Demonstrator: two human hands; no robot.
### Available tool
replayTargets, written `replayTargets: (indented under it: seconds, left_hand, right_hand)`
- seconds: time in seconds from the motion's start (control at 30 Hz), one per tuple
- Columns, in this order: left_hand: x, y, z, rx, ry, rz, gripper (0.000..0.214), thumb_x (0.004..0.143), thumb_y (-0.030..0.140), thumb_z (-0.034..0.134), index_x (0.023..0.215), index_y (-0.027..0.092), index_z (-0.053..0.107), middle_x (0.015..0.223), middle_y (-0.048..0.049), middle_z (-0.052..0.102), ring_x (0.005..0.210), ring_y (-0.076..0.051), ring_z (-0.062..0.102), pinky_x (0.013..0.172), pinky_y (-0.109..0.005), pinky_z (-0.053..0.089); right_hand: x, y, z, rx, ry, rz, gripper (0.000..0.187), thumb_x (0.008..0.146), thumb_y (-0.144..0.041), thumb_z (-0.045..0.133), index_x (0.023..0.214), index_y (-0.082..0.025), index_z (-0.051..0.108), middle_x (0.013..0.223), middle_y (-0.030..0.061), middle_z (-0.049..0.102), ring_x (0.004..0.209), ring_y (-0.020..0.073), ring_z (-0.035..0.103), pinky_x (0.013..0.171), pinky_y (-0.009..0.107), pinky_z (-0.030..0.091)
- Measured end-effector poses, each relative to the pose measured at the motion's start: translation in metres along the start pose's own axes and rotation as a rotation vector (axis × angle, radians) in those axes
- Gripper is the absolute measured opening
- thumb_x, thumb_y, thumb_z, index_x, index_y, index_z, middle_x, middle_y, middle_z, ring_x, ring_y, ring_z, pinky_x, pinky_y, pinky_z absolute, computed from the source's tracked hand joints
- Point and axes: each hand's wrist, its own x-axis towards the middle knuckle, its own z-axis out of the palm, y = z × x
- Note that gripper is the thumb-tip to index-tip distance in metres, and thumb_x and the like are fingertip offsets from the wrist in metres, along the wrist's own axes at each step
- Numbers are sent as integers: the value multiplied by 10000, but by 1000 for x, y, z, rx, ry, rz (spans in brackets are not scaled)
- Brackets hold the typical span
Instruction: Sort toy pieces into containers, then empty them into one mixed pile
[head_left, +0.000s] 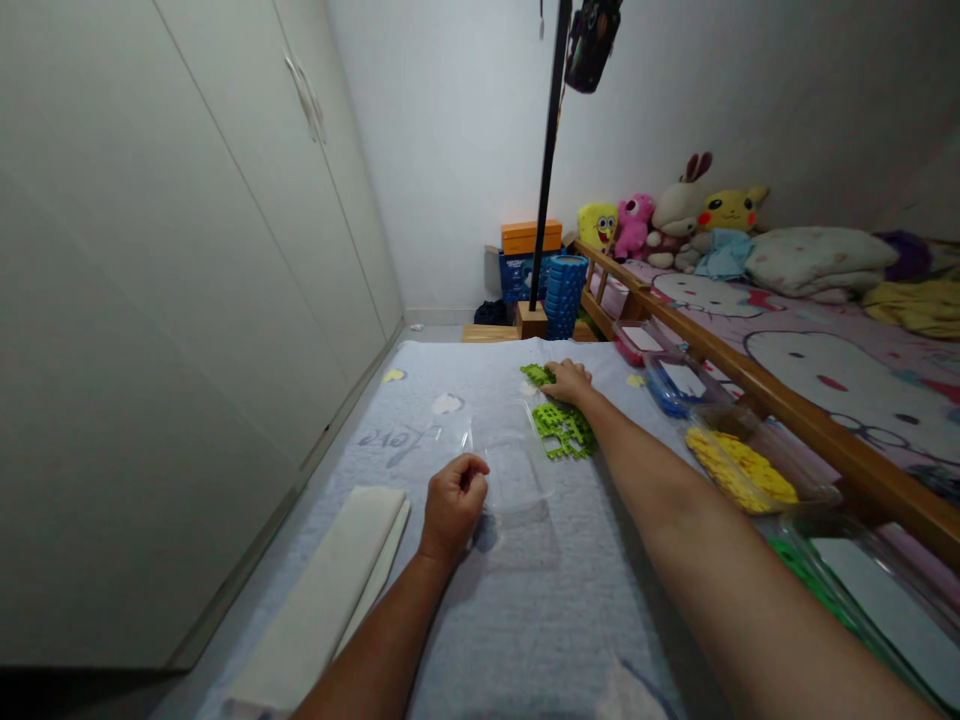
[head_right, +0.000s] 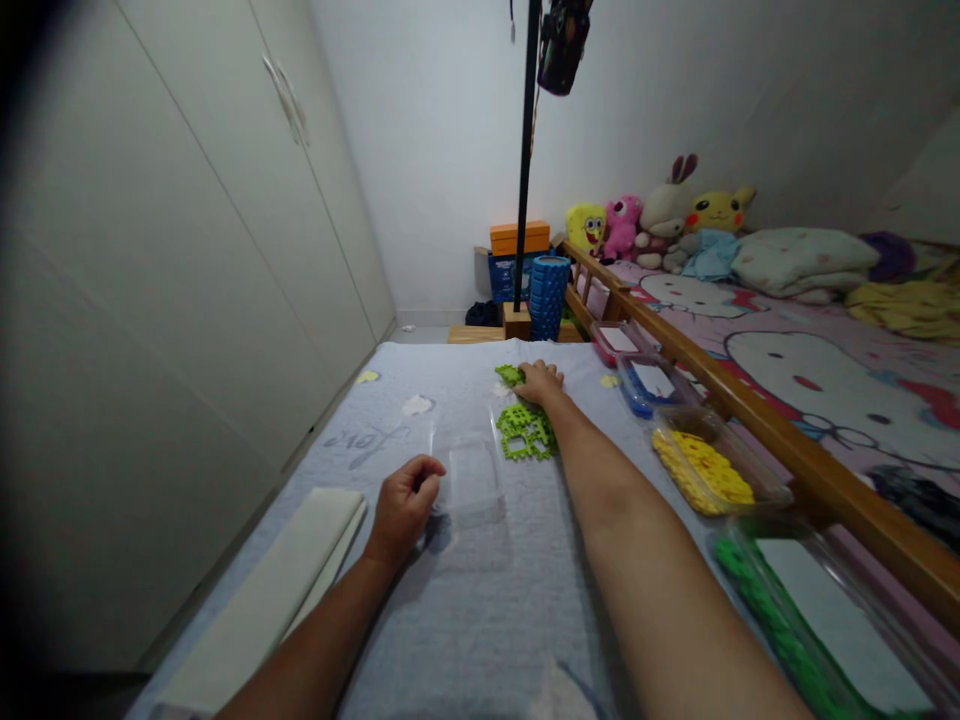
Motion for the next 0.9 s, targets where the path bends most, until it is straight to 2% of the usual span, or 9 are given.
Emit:
replayTargets:
  seconds: [0.13, 0.2, 0.27, 0.33, 0.43, 0.53, 0.6, 0.7, 0.9]
  left_hand:
    - [0, 3, 0, -6, 6, 1, 138, 740, 254, 514, 734, 181, 631, 573, 44, 462, 549, -119, 416, 565, -252, 337]
    - [0, 4, 0, -8, 11, -1, 141, 733, 256, 516, 732, 181, 635, 570, 44, 466, 546, -119, 418, 563, -251, 339]
    - [0, 5, 0, -10, 13, -4, 139, 727, 258, 519, 726, 182, 636, 564, 46, 462, 541, -119, 418, 561, -251, 339]
    - [0, 5, 1, -9, 13, -4, 138, 728, 258, 521, 725, 182, 637, 561, 48, 455, 540, -119, 417, 560, -250, 339]
    - [0, 1, 1, -5, 13, 2, 139, 741, 260, 525, 739, 180, 639, 571, 48, 456, 548, -118, 416, 566, -251, 341]
    - [0, -2, 1, -8, 8, 2, 137, 750, 259, 526, 749, 180, 638, 575, 51, 452, 549, -117, 413, 566, -249, 340]
    - [0, -2, 1, -9, 7, 0, 138, 752, 260, 524, 749, 180, 636, 573, 52, 448, 548, -115, 413, 565, -247, 339]
    - [0, -1, 1, -14, 6, -6, 140, 750, 266, 523, 740, 180, 633, 572, 50, 454, 549, -115, 416, 559, -244, 333]
    - [1, 4, 0, -8, 14, -6, 145, 730, 261, 514, 729, 181, 636, 573, 44, 470, 552, -119, 435, 565, -246, 347]
  right_hand:
    - [-12, 1, -11, -20, -48, -36, 350, 780, -277, 632, 1111, -295, 743, 1236, 85, 676, 1203, 335, 541, 969, 452, 422]
    - [-18, 4, -16, -20, -80, -48, 253, 782, -273, 609, 964, -269, 784, 1094, 72, 736, 1131, 315, 592, 927, 418, 440]
    - [-22, 6, -20, -18, -91, -52, 254, 813, -306, 568, 906, -241, 795, 1006, 80, 756, 1068, 302, 629, 891, 397, 450]
    - [-23, 5, -20, -16, -74, -50, 308, 846, -341, 528, 937, -218, 795, 1034, 101, 754, 1071, 301, 636, 888, 392, 450]
    - [-21, -3, -14, -9, -31, -60, 388, 863, -363, 519, 1145, -214, 740, 1264, 120, 687, 1196, 303, 582, 947, 401, 434]
    - [-15, -16, -5, 7, -20, -88, 588, 857, -395, 561, 1424, -241, 541, 1510, 105, 508, 1354, 302, 458, 1046, 430, 390]
    - [-11, -24, 1, 14, -30, -90, 687, 866, -420, 565, 1514, -245, 418, 1575, 104, 423, 1412, 321, 384, 1093, 483, 351]
    - [-7, -32, 5, 8, -49, -77, 681, 878, -415, 560, 1521, -252, 405, 1546, 127, 447, 1389, 348, 401, 1089, 539, 345]
    - [-9, -31, -2, -27, -99, -127, 418, 824, -290, 630, 1234, -268, 705, 1348, 136, 594, 1247, 340, 530, 993, 444, 445]
